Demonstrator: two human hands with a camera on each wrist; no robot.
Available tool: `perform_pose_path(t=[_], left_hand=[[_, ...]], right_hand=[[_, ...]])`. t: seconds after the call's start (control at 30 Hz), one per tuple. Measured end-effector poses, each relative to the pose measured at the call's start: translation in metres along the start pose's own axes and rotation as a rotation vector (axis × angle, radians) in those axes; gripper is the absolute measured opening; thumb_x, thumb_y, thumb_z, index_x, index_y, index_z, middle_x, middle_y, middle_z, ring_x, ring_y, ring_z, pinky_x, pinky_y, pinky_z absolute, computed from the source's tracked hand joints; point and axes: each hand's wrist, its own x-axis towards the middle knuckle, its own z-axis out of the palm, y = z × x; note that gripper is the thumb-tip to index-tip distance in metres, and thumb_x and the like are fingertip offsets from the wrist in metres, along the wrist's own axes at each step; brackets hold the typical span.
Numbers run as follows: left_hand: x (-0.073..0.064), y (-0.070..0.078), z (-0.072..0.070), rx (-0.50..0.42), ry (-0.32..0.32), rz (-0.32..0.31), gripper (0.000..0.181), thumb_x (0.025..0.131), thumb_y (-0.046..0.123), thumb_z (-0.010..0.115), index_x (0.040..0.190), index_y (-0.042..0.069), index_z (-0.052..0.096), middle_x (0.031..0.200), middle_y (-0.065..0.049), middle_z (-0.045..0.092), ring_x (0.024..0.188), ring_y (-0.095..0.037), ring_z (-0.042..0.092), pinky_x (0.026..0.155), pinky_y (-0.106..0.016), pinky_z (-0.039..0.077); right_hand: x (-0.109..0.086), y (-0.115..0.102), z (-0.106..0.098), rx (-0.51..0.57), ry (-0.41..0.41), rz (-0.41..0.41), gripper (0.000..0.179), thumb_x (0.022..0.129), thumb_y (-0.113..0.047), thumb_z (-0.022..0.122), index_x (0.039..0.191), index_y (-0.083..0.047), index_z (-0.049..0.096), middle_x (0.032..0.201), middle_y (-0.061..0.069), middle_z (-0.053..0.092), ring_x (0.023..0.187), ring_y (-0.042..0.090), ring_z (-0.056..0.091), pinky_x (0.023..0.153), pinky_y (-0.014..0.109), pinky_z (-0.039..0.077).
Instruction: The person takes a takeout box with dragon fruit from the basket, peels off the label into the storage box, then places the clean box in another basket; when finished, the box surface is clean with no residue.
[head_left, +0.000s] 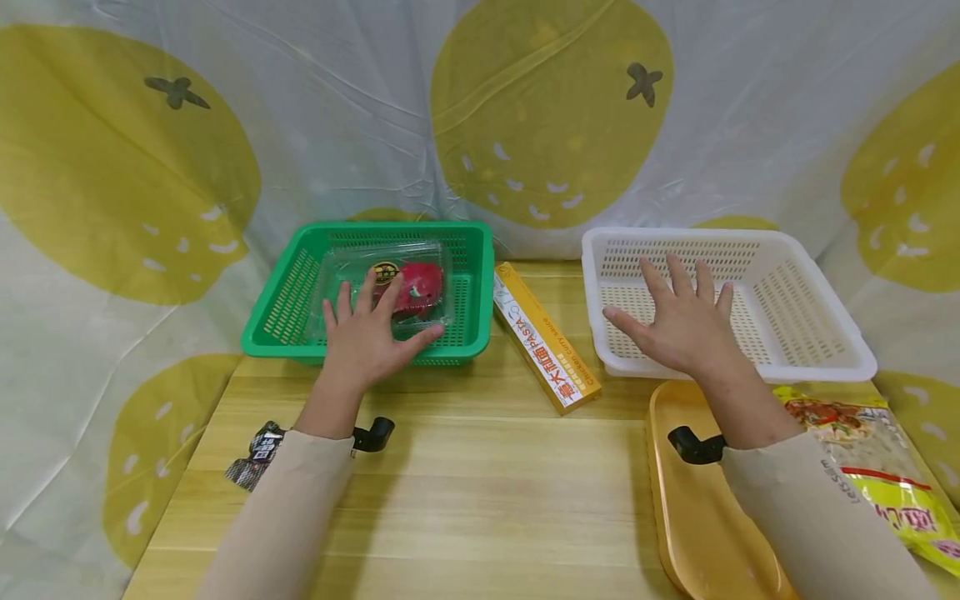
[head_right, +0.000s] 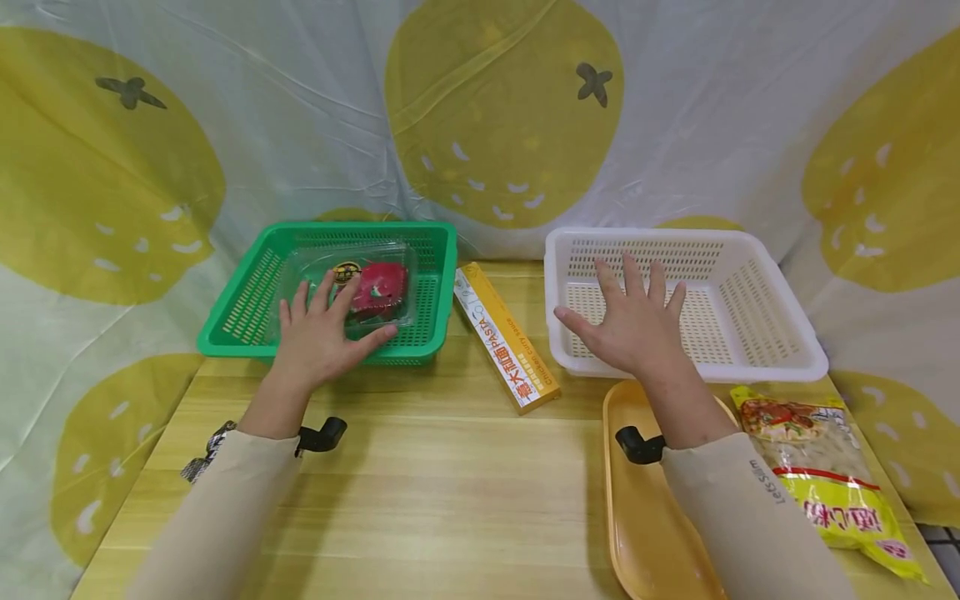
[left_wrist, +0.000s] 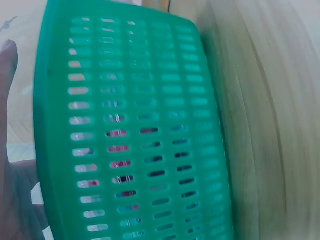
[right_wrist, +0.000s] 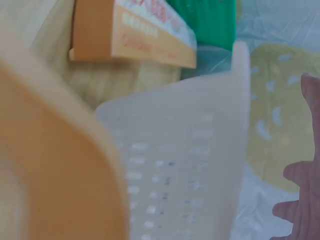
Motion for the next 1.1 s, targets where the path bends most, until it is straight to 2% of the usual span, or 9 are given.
perform_pose_path(t=[0.23,0.43,0.53,0.7,0.83,0.9,0.97,1.1], left_hand=[[-0.018,0.004,0.007,-0.092,0.156,0.032,0.100,0.086,0.082,0.051,0.163,0.022,0.028,0.169,-0.019,0.020,0.152,-0.055,0.012,0.119,-0.075,0.008],[-0.035,0.007,0.015,-0.181,0.289,0.006,0.094,0.089,0.073,0.059,0.160,0.016,0.035,0.166,-0.021,0.029,0.148,-0.053,0.023,0.116,-0.071,0.023],[-0.042,0.010,0.018,-0.257,0.354,-0.052,0.089,0.090,0.068,0.061,0.158,0.015,0.038,0.165,-0.020,0.030,0.146,-0.050,0.024,0.114,-0.070,0.026],[-0.052,0.011,0.028,-0.387,0.511,-0.204,0.079,0.093,0.060,0.064,0.154,0.014,0.044,0.164,-0.018,0.028,0.146,-0.045,0.018,0.113,-0.065,0.027],[-0.059,0.009,0.041,-0.494,0.647,-0.299,0.070,0.095,0.051,0.066,0.151,0.013,0.047,0.162,-0.017,0.024,0.146,-0.039,0.011,0.115,-0.063,0.019],[-0.060,0.008,0.048,-0.544,0.712,-0.330,0.067,0.095,0.047,0.067,0.149,0.012,0.047,0.158,-0.019,0.024,0.143,-0.039,0.011,0.115,-0.062,0.015],[-0.061,0.009,0.054,-0.611,0.766,-0.369,0.066,0.096,0.045,0.068,0.149,0.013,0.046,0.152,-0.019,0.025,0.140,-0.036,0.014,0.114,-0.059,0.016],[-0.058,0.007,0.062,-0.800,0.843,-0.490,0.069,0.095,0.042,0.070,0.151,0.015,0.039,0.143,-0.013,0.021,0.139,-0.030,0.016,0.117,-0.047,0.024]], right_hand=[[-0.007,-0.030,-0.013,0.027,0.054,-0.076,0.096,0.092,-0.080,0.040,0.165,-0.024,0.015,0.172,0.020,0.006,0.154,0.057,0.000,0.115,0.081,0.003],[-0.010,-0.059,-0.022,0.022,0.096,-0.158,0.090,0.097,-0.072,0.045,0.166,-0.022,0.015,0.171,0.021,0.013,0.154,0.055,0.007,0.121,0.072,0.009],[-0.009,-0.074,-0.023,0.040,0.116,-0.185,0.090,0.097,-0.070,0.048,0.165,-0.021,0.017,0.170,0.020,0.016,0.155,0.051,0.011,0.124,0.067,0.011],[-0.009,-0.102,-0.019,0.144,0.156,-0.199,0.089,0.096,-0.068,0.052,0.164,-0.019,0.021,0.169,0.019,0.022,0.154,0.049,0.018,0.125,0.064,0.016],[-0.009,-0.122,-0.011,0.255,0.175,-0.212,0.086,0.096,-0.066,0.054,0.162,-0.018,0.028,0.167,0.015,0.030,0.152,0.046,0.027,0.123,0.062,0.025],[-0.008,-0.131,-0.007,0.303,0.166,-0.215,0.085,0.096,-0.065,0.054,0.162,-0.018,0.029,0.166,0.012,0.033,0.151,0.043,0.031,0.122,0.059,0.028],[-0.006,-0.139,-0.001,0.344,0.156,-0.218,0.083,0.096,-0.065,0.053,0.161,-0.018,0.031,0.165,0.009,0.036,0.151,0.038,0.034,0.122,0.057,0.031],[-0.001,-0.153,0.013,0.417,0.135,-0.205,0.079,0.098,-0.063,0.053,0.160,-0.017,0.034,0.162,0.008,0.041,0.151,0.033,0.037,0.123,0.053,0.032]])
